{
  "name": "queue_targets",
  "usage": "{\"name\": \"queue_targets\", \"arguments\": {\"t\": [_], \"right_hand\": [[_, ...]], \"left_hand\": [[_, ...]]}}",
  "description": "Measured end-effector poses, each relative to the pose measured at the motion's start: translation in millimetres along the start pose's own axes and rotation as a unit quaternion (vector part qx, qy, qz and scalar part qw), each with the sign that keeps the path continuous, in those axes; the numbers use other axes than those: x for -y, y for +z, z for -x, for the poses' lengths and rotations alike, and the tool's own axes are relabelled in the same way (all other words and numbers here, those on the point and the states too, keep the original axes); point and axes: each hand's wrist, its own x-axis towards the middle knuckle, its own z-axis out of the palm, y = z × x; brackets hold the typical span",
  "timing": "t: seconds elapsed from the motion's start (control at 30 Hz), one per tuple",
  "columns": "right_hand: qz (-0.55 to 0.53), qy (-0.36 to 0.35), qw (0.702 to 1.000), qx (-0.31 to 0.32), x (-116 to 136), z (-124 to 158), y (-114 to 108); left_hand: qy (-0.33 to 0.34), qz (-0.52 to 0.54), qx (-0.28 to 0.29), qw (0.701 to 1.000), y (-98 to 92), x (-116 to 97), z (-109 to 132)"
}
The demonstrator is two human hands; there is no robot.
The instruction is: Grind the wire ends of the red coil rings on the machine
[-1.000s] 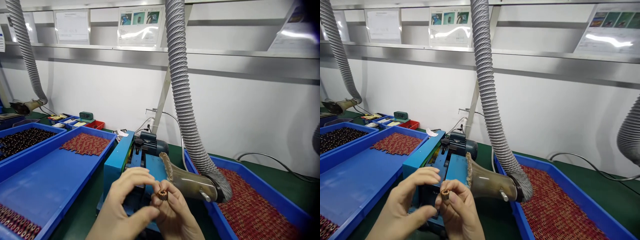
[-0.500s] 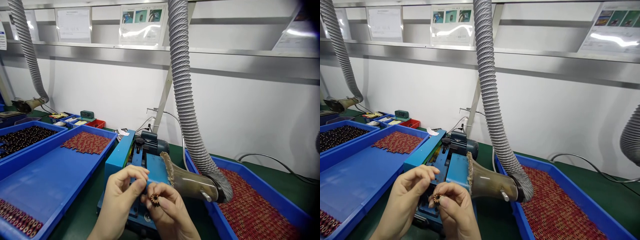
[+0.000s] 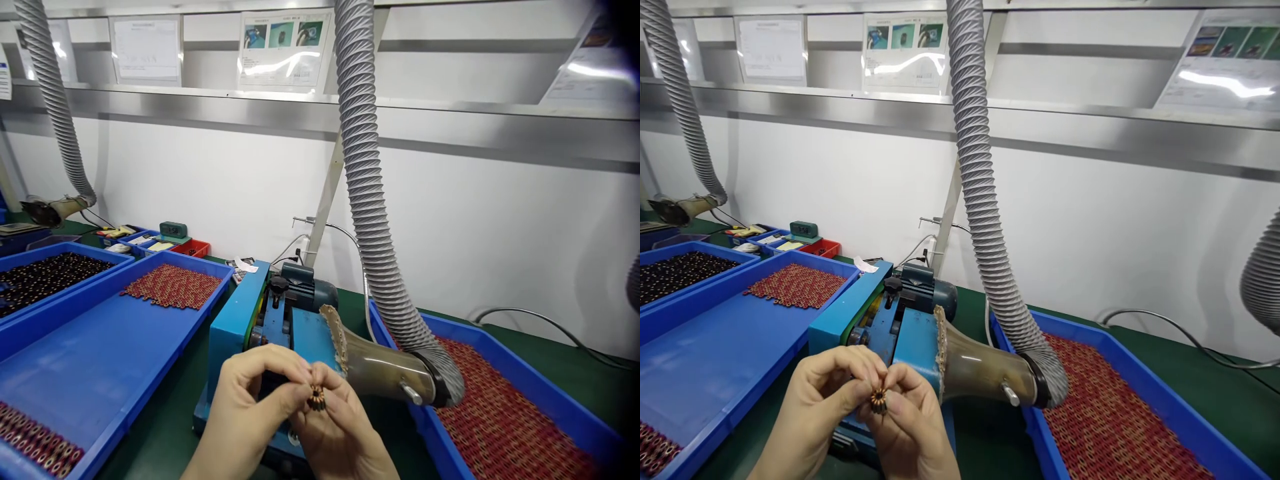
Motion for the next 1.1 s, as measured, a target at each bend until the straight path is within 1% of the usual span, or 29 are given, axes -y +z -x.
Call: {"name": "queue_targets", "arguments": {"t": [0.07,0.1,0.13,0.2,0.23,0.3,0.33,0.43,0.5,0.57,0.63,0.67,0.73,0.8,0.87,0.93,1.03,1.1], "right_hand": [[-0.043,0.054,0.998,-0.005,-0.3,-0.4,1.7],[-0.053,0.064,0.997,-0.001,-0.1,-0.8,2.5],[-0.052,0.061,0.997,0.006,0.1,-1.3,3.2],[-0.056,0.054,0.997,0.020,0.6,-2.6,3.6],[-0.061,0.052,0.997,0.025,0.9,-3.2,3.4],[-0.069,0.047,0.996,0.028,1.4,-4.3,2.7],[-0.072,0.046,0.996,0.029,1.7,-4.6,2.5],[-0.069,0.046,0.996,0.026,2.9,-4.6,3.1],[-0.047,0.035,0.998,0.018,3.7,-4.1,4.3],[0.007,-0.003,1.000,0.000,4.3,-3.0,5.5],[0.086,-0.056,0.994,-0.031,4.7,-1.2,6.2],[0.121,-0.076,0.989,-0.048,4.9,-0.1,6.4],[0.175,-0.092,0.977,-0.077,5.9,2.2,7.0],[0.207,-0.094,0.969,-0.095,7.2,4.0,7.9],[0.223,-0.100,0.965,-0.100,8.8,4.5,8.9],[0.197,-0.095,0.972,-0.089,10.2,3.6,9.4],[0.094,-0.052,0.993,-0.040,12.3,1.1,9.0],[0.035,-0.017,0.999,-0.013,13.4,-0.2,7.9]], "left_hand": [[-0.034,0.049,-0.021,0.998,2.3,0.7,0.7],[-0.042,0.069,-0.032,0.996,2.4,0.5,0.9],[-0.038,0.083,-0.044,0.995,1.8,-0.1,1.1],[-0.003,0.088,-0.077,0.993,-1.7,-2.1,1.3],[0.017,0.078,-0.094,0.992,-4.2,-3.4,1.3],[0.036,0.039,-0.106,0.993,-9.1,-6.3,1.4],[0.034,0.011,-0.099,0.994,-11.2,-7.5,1.4],[0.022,-0.067,-0.050,0.996,-14.4,-9.8,1.9],[0.036,-0.101,-0.037,0.994,-14.3,-10.6,2.8],[0.065,-0.134,-0.046,0.988,-12.7,-11.8,4.6],[0.079,-0.185,-0.049,0.978,-9.7,-14.2,7.1],[0.070,-0.213,-0.042,0.974,-7.7,-15.8,8.4],[0.024,-0.258,-0.005,0.966,-3.3,-18.8,10.4],[-0.036,-0.271,0.039,0.961,0.7,-20.4,10.8],[-0.064,-0.268,0.052,0.960,3.0,-19.6,9.7],[-0.043,-0.267,0.033,0.962,2.8,-16.9,8.2],[0.044,-0.255,0.000,0.966,-1.4,-12.3,7.4],[0.094,-0.222,-0.024,0.970,-5.1,-10.6,8.1]]}}
